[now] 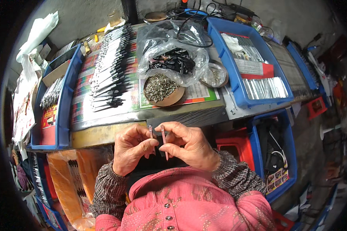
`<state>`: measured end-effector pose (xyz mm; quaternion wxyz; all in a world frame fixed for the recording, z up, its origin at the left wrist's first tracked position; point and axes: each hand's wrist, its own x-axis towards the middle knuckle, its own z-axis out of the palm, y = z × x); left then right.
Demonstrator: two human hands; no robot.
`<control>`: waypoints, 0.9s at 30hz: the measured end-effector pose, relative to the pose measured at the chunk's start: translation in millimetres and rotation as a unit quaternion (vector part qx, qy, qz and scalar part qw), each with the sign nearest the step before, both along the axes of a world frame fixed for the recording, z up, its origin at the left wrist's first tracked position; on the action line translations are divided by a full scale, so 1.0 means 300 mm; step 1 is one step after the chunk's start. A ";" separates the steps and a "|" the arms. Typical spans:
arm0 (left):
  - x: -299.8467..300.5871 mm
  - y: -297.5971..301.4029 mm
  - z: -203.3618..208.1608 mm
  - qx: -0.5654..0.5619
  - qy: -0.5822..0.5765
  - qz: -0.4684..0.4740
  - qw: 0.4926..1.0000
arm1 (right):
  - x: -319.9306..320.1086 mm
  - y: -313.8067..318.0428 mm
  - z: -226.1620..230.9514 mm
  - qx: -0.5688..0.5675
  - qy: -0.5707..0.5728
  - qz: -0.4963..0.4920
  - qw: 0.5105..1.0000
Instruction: The person assembles small pen parts by hand, joining plastic components and metal pins.
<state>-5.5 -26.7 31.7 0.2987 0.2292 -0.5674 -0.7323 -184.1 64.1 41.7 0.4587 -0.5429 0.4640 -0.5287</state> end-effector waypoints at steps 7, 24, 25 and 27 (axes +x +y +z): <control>0.009 0.004 -0.013 0.041 0.031 -0.016 0.999 | 0.033 -0.013 -0.023 -0.018 0.014 -0.028 0.999; 0.001 0.030 -0.079 0.073 0.083 0.010 0.994 | 0.062 -0.009 -0.039 -0.014 0.082 -0.036 0.996; 0.000 0.031 -0.081 0.074 0.083 0.010 0.994 | 0.064 -0.007 -0.038 -0.014 0.082 -0.036 0.996; -0.001 0.031 -0.087 0.084 0.095 0.004 0.992 | 0.067 -0.005 -0.039 -0.006 0.076 -0.041 0.996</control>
